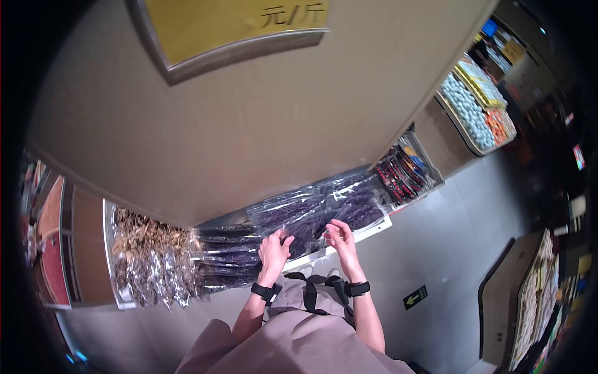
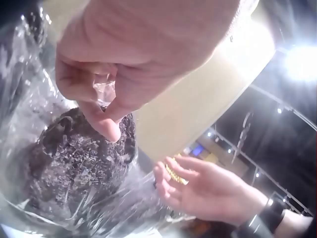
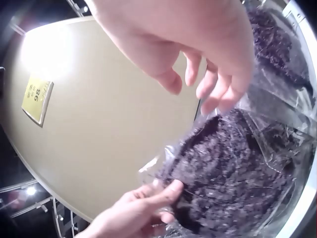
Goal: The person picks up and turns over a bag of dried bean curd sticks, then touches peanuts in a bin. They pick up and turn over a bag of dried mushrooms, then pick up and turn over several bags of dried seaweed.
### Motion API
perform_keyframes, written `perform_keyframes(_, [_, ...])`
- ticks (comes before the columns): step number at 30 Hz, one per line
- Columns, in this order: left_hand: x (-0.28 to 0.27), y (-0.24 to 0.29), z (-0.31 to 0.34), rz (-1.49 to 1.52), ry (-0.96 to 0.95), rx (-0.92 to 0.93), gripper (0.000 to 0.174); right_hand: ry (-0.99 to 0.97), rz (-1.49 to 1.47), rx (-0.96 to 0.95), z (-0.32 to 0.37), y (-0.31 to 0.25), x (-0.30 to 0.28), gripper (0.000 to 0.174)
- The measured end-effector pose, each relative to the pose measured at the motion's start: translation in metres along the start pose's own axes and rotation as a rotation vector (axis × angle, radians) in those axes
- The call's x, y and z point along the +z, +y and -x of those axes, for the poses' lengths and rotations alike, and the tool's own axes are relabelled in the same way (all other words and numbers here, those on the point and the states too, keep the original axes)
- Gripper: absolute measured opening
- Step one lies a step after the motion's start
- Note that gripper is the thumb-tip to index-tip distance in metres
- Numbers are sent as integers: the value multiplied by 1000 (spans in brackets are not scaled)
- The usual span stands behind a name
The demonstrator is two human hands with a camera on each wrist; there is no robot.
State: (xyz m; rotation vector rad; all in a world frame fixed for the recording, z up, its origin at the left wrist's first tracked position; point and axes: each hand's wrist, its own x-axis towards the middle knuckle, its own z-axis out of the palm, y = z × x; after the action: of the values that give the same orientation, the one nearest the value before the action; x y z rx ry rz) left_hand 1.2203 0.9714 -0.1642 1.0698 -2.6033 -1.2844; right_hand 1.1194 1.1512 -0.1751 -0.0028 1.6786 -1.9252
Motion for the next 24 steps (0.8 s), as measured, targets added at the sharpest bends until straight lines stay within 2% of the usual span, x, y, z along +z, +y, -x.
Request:
perform_keyframes(1, [-9, 6, 5, -9, 70, 17, 30, 20, -13, -81, -9, 0, 2, 41])
perform_keyframes(2, [-18, 12, 10, 108, 161, 58, 31, 95, 13, -164, -18, -1, 4, 41])
perform_keyframes(3, [-28, 16, 14, 118, 207, 28, 31, 140, 42, -265, -29, 1, 3, 44])
perform_keyframes(5, [-51, 24, 23, 493, 197, 26, 34, 145, 107, -348, -36, -18, 13, 51])
perform_keyframes(7, [-73, 30, 38, 697, 207, -37, 40, -16, 213, -365, -42, -41, 18, 69])
perform_keyframes(9, [-88, 32, 53, 797, 294, -52, 41, -262, 349, -422, -60, -46, 16, 74])
perform_keyframes(10, [-96, 37, 63, 838, 328, -64, 41, -424, 171, -266, -51, -66, 25, 74])
perform_keyframes(13, [-97, 32, 83, 957, 451, -116, 41, -624, 292, -139, -48, -82, 31, 55])
perform_keyframes(14, [-95, 34, 91, 970, 526, -101, 40, -555, 371, -205, -45, -82, 36, 43])
perform_keyframes(15, [-92, 32, 99, 960, 546, -109, 40, -613, 300, -207, -41, -88, 41, 37])
perform_keyframes(17, [-85, 25, 109, 833, 713, -94, 36, -664, 170, -220, -37, -95, 49, 35])
perform_keyframes(18, [-81, 19, 115, 829, 724, -158, 30, -653, 145, -219, -38, -93, 52, 35])
perform_keyframes(22, [-57, 6, 129, 570, 791, -89, 23, -629, 136, -224, -35, -100, 58, 33])
perform_keyframes(24, [-50, 11, 134, 644, 803, -101, 23, -651, 143, -195, -35, -99, 53, 34])
